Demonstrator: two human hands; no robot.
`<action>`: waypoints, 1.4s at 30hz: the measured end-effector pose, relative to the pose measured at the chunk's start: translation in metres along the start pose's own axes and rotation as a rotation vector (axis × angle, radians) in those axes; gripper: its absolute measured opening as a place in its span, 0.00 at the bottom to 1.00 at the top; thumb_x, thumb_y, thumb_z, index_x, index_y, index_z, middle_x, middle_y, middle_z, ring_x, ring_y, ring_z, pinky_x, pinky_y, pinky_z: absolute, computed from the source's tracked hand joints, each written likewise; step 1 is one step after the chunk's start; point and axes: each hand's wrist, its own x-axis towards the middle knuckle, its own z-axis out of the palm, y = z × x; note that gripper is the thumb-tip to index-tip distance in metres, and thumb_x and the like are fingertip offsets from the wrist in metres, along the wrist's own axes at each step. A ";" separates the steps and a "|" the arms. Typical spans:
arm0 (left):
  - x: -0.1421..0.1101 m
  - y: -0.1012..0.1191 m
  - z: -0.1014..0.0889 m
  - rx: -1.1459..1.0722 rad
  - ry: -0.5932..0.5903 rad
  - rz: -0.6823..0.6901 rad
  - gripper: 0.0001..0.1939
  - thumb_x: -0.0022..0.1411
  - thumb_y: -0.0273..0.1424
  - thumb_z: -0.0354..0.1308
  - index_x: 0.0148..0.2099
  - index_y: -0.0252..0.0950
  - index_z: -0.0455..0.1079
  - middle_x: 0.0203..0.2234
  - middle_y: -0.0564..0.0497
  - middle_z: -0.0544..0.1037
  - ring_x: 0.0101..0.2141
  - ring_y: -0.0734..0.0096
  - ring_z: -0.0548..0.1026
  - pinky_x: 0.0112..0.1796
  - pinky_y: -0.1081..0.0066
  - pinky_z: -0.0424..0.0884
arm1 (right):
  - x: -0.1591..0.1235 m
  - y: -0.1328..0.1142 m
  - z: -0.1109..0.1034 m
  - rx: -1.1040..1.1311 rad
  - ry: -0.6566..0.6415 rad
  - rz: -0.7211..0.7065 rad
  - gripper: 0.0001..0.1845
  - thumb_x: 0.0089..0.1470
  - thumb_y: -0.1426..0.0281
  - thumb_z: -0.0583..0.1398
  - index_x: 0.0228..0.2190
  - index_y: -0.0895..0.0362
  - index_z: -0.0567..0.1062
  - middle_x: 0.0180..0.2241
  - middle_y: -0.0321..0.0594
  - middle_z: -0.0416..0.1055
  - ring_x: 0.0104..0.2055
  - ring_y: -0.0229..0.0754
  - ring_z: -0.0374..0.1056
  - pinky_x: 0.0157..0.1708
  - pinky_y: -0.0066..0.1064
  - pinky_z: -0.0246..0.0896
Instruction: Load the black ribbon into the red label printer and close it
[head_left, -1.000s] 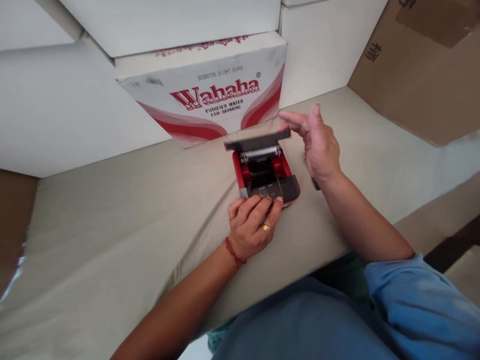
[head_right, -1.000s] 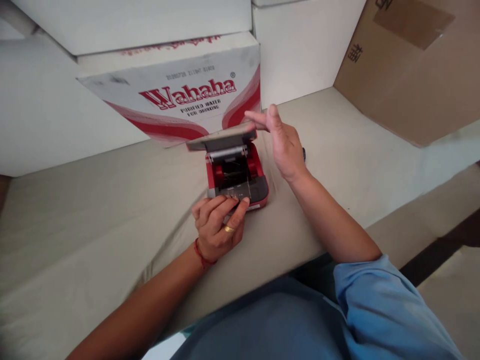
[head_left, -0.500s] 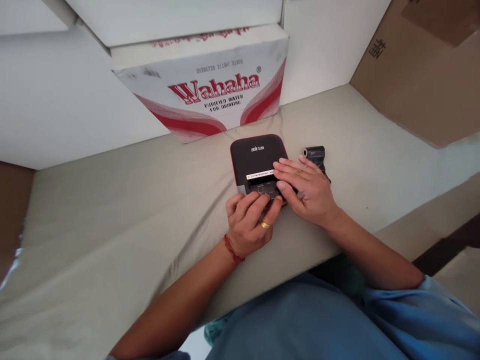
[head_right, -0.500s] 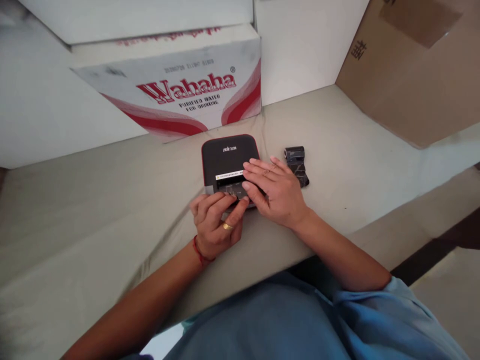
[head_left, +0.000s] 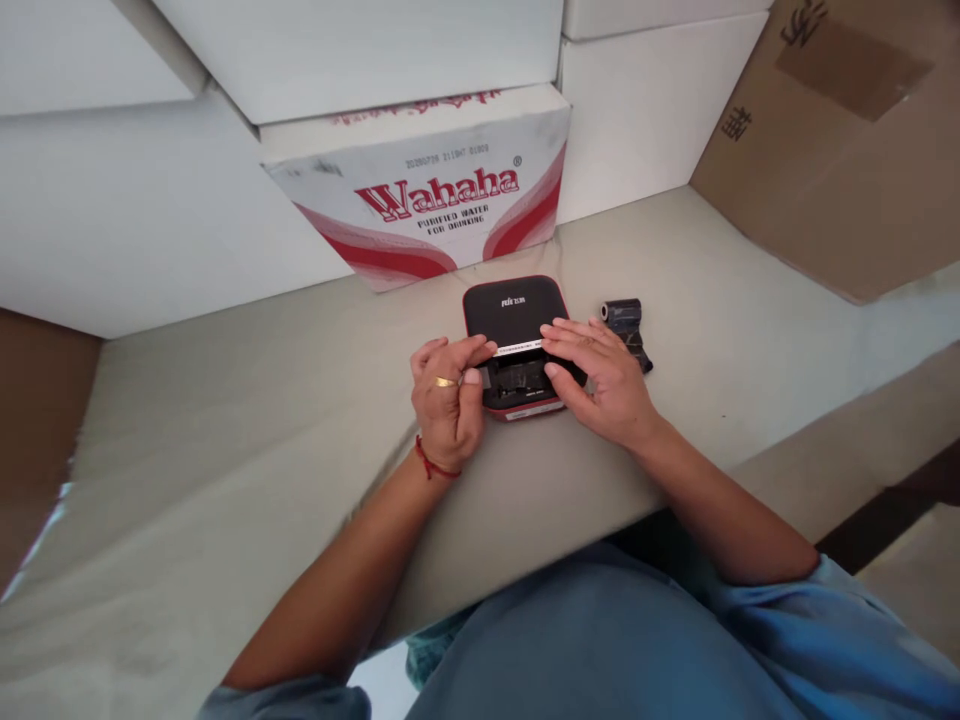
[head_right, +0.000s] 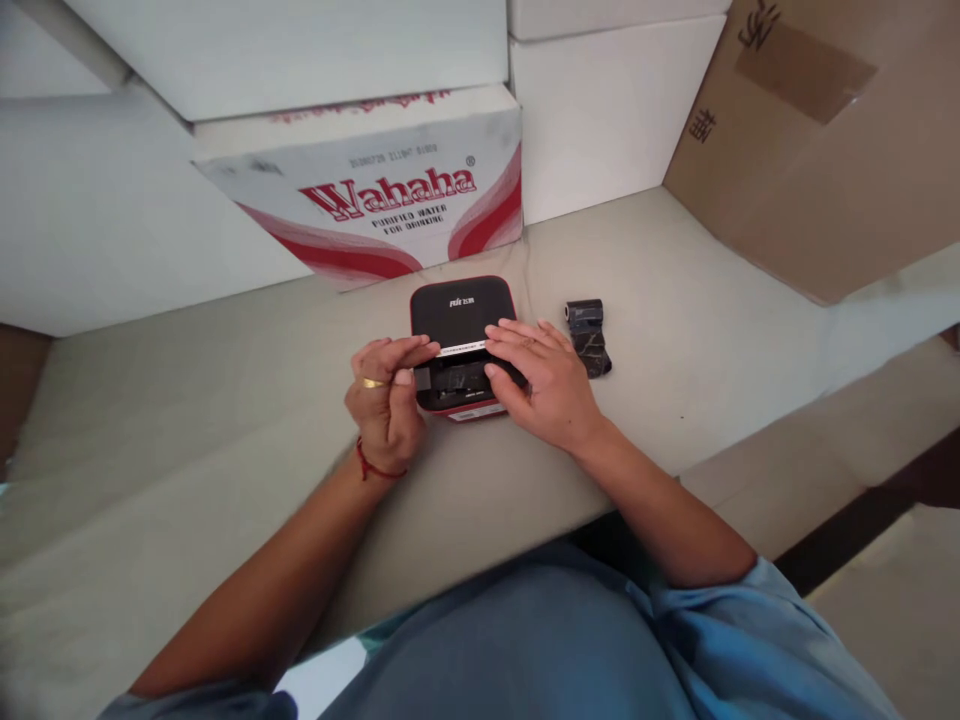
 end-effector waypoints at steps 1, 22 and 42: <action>-0.001 0.000 0.000 -0.008 -0.012 -0.020 0.17 0.82 0.36 0.49 0.63 0.41 0.74 0.47 0.46 0.88 0.51 0.58 0.84 0.63 0.51 0.70 | 0.000 0.000 0.001 0.001 0.004 0.004 0.15 0.73 0.65 0.59 0.54 0.49 0.83 0.61 0.42 0.83 0.67 0.48 0.77 0.75 0.53 0.60; 0.005 -0.022 0.014 -1.179 -0.097 -0.717 0.44 0.55 0.35 0.71 0.73 0.59 0.66 0.77 0.58 0.65 0.81 0.50 0.52 0.81 0.45 0.43 | -0.007 0.003 0.001 0.113 0.103 -0.272 0.15 0.72 0.66 0.59 0.46 0.46 0.88 0.52 0.38 0.87 0.65 0.54 0.73 0.66 0.56 0.68; -0.005 -0.050 0.037 -1.142 -0.141 -0.520 0.51 0.54 0.48 0.79 0.75 0.59 0.61 0.81 0.53 0.57 0.80 0.46 0.52 0.78 0.47 0.53 | 0.004 -0.013 -0.016 0.052 0.000 -0.280 0.18 0.75 0.63 0.58 0.39 0.52 0.86 0.38 0.42 0.85 0.40 0.46 0.76 0.45 0.41 0.72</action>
